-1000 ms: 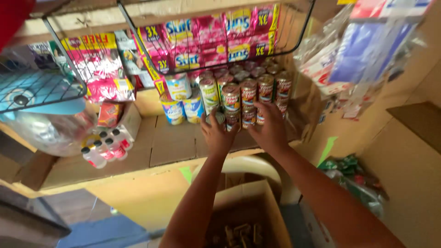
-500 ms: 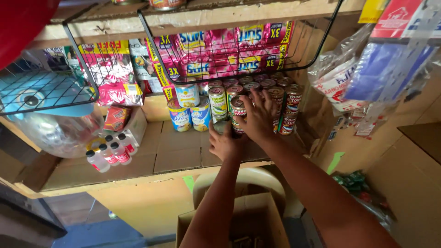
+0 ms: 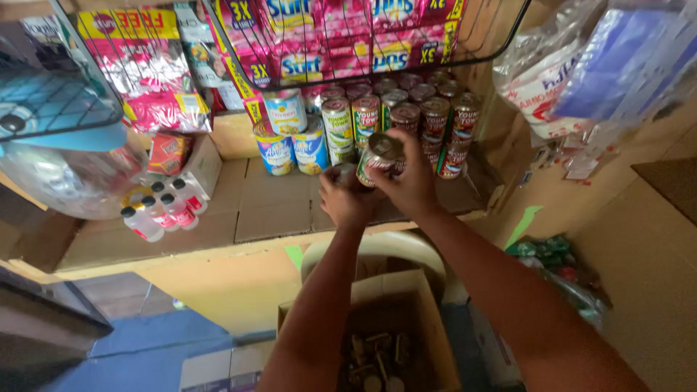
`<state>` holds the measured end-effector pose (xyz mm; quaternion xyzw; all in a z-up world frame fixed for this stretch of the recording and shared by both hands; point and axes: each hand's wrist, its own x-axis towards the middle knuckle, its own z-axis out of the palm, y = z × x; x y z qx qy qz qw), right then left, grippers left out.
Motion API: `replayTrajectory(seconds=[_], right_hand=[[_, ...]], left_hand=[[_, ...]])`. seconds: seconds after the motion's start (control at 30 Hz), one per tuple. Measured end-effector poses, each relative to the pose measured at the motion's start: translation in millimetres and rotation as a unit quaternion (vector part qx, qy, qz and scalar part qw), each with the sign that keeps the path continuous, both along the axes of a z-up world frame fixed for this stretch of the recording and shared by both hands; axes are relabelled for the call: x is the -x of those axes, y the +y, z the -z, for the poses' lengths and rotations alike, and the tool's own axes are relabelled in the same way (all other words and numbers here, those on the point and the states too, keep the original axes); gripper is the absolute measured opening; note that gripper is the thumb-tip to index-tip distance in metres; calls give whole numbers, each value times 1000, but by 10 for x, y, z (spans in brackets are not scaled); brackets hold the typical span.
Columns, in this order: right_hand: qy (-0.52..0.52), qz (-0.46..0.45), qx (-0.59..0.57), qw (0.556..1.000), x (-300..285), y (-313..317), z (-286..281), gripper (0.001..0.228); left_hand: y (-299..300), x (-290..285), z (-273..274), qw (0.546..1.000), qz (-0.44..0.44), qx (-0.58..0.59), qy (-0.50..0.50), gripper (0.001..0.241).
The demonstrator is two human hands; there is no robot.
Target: The recorder is taking canned goods out of a cardboard box and organizing them onto a shelf in a small grocery store setting.
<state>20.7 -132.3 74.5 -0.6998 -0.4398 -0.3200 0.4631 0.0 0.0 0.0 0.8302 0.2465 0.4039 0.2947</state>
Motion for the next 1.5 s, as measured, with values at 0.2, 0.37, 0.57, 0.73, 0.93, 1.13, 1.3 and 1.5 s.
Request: replayTrajectory(seconds=[0.2, 0.37, 0.57, 0.73, 0.93, 1.13, 1.3, 1.5], right_hand=[[244, -163, -225, 929, 136, -223, 392, 66], [412, -196, -154, 876, 249, -468, 887, 67], [558, -280, -108, 774, 571, -626, 919, 71], [624, -290, 120, 716, 817, -711, 1126, 68], [592, -271, 366, 665, 1063, -585, 2359, 68], [581, -109, 436, 678, 1392, -559, 4338, 90], [565, -78, 492, 658, 1529, -483, 4802, 87], [526, -127, 567, 620, 1623, -323, 4862, 66]], left_hand=[[290, 109, 193, 985, 78, -2, -153, 70], [326, 556, 85, 965, 148, 86, -200, 62], [263, 1291, 294, 926, 289, 137, -202, 56], [250, 1963, 915, 879, 361, 296, -96, 64], [264, 2303, 2023, 868, 346, 298, 193, 72], [368, 2340, 3496, 798, 269, 356, 405, 75], [353, 2500, 4280, 709, 293, 449, 459, 83], [346, 2763, 5052, 740, 272, 334, 516, 86]])
